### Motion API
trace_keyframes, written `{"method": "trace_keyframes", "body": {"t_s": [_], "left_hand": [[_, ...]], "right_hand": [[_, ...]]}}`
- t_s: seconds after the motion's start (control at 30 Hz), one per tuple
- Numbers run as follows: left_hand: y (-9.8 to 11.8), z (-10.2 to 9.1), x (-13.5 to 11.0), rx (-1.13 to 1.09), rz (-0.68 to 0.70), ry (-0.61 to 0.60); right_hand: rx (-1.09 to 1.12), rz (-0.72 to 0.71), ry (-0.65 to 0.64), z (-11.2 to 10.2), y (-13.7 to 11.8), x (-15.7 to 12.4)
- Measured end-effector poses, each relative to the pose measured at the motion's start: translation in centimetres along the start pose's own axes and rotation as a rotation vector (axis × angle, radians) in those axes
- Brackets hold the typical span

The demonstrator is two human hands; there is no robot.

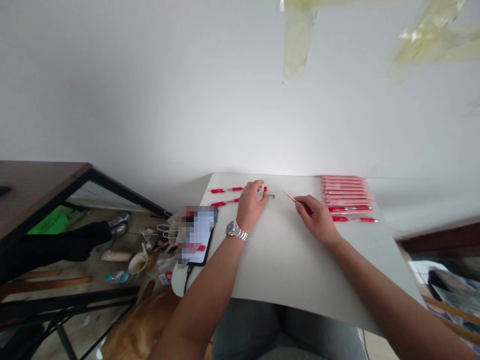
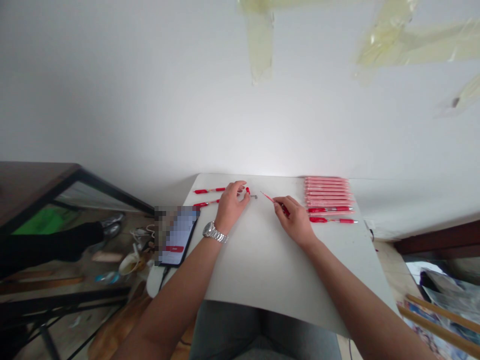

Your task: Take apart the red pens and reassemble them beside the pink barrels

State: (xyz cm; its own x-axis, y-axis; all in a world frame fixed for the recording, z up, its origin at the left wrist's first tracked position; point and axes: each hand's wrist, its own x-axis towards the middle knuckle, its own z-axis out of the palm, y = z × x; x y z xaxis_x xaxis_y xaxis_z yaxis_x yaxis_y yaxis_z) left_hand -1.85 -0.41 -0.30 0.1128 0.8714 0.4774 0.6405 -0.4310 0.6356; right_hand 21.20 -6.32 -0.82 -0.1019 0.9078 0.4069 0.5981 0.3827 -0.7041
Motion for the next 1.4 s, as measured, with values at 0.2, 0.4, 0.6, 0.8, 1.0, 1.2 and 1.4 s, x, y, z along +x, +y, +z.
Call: {"method": "trace_keyframes", "body": {"t_s": [0.2, 0.4, 0.6, 0.8, 1.0, 1.2, 1.4], "left_hand": [[1.6, -0.3, 0.0, -0.289, -0.025, 0.050], [3.5, 0.4, -0.7, -0.787, -0.172, -0.208], [4.6, 0.5, -1.2, -0.928, -0.196, -0.300], [4.7, 0.7, -1.2, -0.972, -0.231, -0.300], [4.9, 0.8, -1.1, -1.031, -0.258, -0.303], [4.7, 0.9, -1.1, -1.028, -0.255, -0.306], [4.6, 1.1, -1.2, -1.032, -0.275, -0.298]], "right_hand": [[0.017, -0.001, 0.009, -0.1, -0.1, 0.1], [0.093, 0.015, -0.006, -0.2, -0.6, -0.2], [0.116, 0.009, -0.057, -0.2, -0.8, -0.3], [0.127, 0.012, -0.100, -0.4, -1.1, -0.3], [0.113, -0.005, -0.119, -0.4, -1.1, -0.2], [0.105, -0.031, -0.127, -0.4, -1.1, 0.0], [0.093, 0.005, -0.146, -0.4, -1.4, 0.0]]}}
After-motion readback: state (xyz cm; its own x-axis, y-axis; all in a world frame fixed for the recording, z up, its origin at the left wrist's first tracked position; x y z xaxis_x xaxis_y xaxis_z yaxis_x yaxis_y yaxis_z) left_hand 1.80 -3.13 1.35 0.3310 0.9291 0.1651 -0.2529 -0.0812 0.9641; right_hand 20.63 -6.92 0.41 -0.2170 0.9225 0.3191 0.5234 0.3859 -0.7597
